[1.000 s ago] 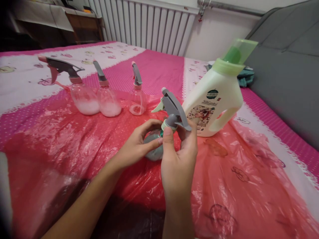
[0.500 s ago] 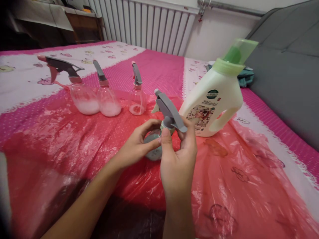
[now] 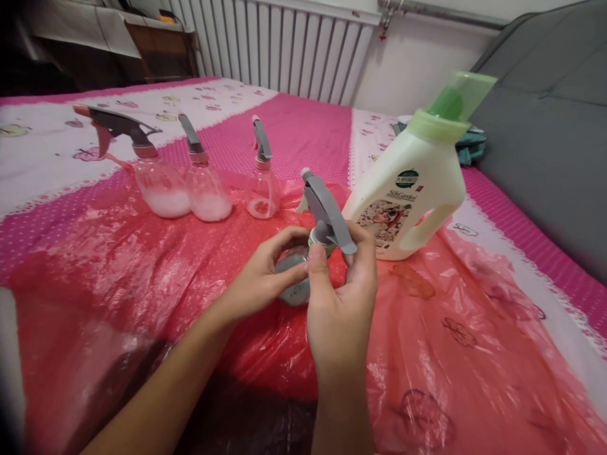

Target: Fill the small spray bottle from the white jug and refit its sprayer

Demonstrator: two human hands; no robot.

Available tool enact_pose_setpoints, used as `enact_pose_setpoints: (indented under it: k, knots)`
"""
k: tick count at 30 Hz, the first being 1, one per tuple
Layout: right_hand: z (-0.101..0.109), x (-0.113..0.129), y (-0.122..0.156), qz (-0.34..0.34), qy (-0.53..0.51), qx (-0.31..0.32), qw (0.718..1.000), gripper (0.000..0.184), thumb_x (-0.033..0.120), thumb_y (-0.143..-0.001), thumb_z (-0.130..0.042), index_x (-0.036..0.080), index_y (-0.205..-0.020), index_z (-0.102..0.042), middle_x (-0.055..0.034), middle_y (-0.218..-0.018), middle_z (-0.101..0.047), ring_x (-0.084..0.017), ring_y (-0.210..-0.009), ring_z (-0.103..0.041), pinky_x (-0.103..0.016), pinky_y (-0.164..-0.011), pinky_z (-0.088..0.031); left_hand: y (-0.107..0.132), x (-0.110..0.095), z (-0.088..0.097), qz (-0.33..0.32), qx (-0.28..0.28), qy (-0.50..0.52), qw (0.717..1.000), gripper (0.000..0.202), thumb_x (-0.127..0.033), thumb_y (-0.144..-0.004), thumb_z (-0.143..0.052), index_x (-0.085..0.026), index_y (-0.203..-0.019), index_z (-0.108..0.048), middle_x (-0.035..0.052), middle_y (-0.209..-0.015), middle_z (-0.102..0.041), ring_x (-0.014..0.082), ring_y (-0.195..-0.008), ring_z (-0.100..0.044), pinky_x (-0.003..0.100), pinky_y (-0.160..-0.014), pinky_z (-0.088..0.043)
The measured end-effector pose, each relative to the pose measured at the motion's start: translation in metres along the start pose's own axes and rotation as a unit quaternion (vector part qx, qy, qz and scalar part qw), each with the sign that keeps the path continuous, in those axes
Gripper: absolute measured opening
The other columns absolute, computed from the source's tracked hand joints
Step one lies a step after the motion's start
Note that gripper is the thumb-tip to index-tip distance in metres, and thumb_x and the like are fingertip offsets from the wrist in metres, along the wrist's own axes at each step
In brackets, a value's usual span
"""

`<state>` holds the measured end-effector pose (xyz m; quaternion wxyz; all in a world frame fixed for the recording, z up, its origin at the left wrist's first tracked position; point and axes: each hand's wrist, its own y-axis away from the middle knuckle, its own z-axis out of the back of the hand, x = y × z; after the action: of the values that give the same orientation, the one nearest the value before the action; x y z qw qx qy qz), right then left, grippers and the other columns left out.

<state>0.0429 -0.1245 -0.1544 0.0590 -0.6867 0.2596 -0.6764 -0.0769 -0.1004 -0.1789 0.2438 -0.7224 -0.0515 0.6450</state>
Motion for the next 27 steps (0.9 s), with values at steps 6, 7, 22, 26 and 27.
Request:
enact_pose_setpoints:
  k: [6, 7, 22, 26, 27]
  knots:
    - [0.0014, 0.0, 0.0005, -0.01, 0.004, 0.002, 1.0, 0.033, 0.033, -0.088, -0.074, 0.027, -0.12, -0.067, -0.0043, -0.122, -0.073, -0.022, -0.118, -0.068, -0.049, -0.112, -0.048, 0.0003, 0.0011, -0.0006, -0.002, 0.0, 0.003, 1.0, 0.027, -0.025, -0.091, -0.073, -0.02, -0.116, -0.065, 0.0098, -0.129, -0.069, 0.0279, -0.125, -0.063, 0.042, -0.108, -0.048]
    - [0.0016, -0.0001, 0.0008, -0.017, 0.005, 0.004, 1.0, 0.034, 0.034, -0.089, -0.074, 0.026, -0.121, -0.068, -0.0051, -0.124, -0.072, -0.023, -0.121, -0.067, -0.049, -0.113, -0.047, 0.0001, 0.001, -0.0007, -0.005, -0.001, 0.001, 1.0, 0.026, -0.025, -0.091, -0.073, -0.02, -0.116, -0.065, 0.0096, -0.128, -0.069, 0.0274, -0.124, -0.063, 0.041, -0.108, -0.048]
    - [0.0035, -0.0016, -0.0003, -0.032, 0.03, -0.009, 0.999, 0.032, 0.032, -0.083, -0.079, 0.024, -0.111, -0.066, -0.0048, -0.115, -0.071, -0.022, -0.109, -0.068, -0.048, -0.105, -0.051, -0.0001, -0.0026, -0.0011, -0.001, 0.003, -0.004, 1.0, 0.026, -0.03, -0.092, -0.074, -0.021, -0.115, -0.067, 0.0083, -0.128, -0.07, 0.0263, -0.12, -0.065, 0.04, -0.105, -0.049]
    - [0.0044, -0.0006, 0.0002, -0.031, 0.049, -0.018, 0.998, 0.033, 0.031, -0.079, -0.081, 0.025, -0.108, -0.067, -0.0036, -0.113, -0.07, -0.022, -0.109, -0.067, -0.048, -0.104, -0.051, 0.0, -0.0037, -0.0016, -0.002, 0.003, -0.012, 1.0, 0.026, -0.028, -0.092, -0.074, -0.02, -0.115, -0.067, 0.0089, -0.126, -0.07, 0.0259, -0.117, -0.066, 0.039, -0.104, -0.05]
    - [0.0042, -0.0001, 0.0002, -0.031, 0.05, -0.02, 0.998, 0.033, 0.031, -0.079, -0.082, 0.025, -0.108, -0.067, -0.0034, -0.113, -0.07, -0.022, -0.108, -0.067, -0.048, -0.104, -0.051, -0.0001, -0.0036, -0.0015, 0.0, 0.003, -0.012, 1.0, 0.025, -0.026, -0.092, -0.073, -0.019, -0.116, -0.067, 0.0092, -0.125, -0.07, 0.0261, -0.117, -0.065, 0.04, -0.104, -0.049]
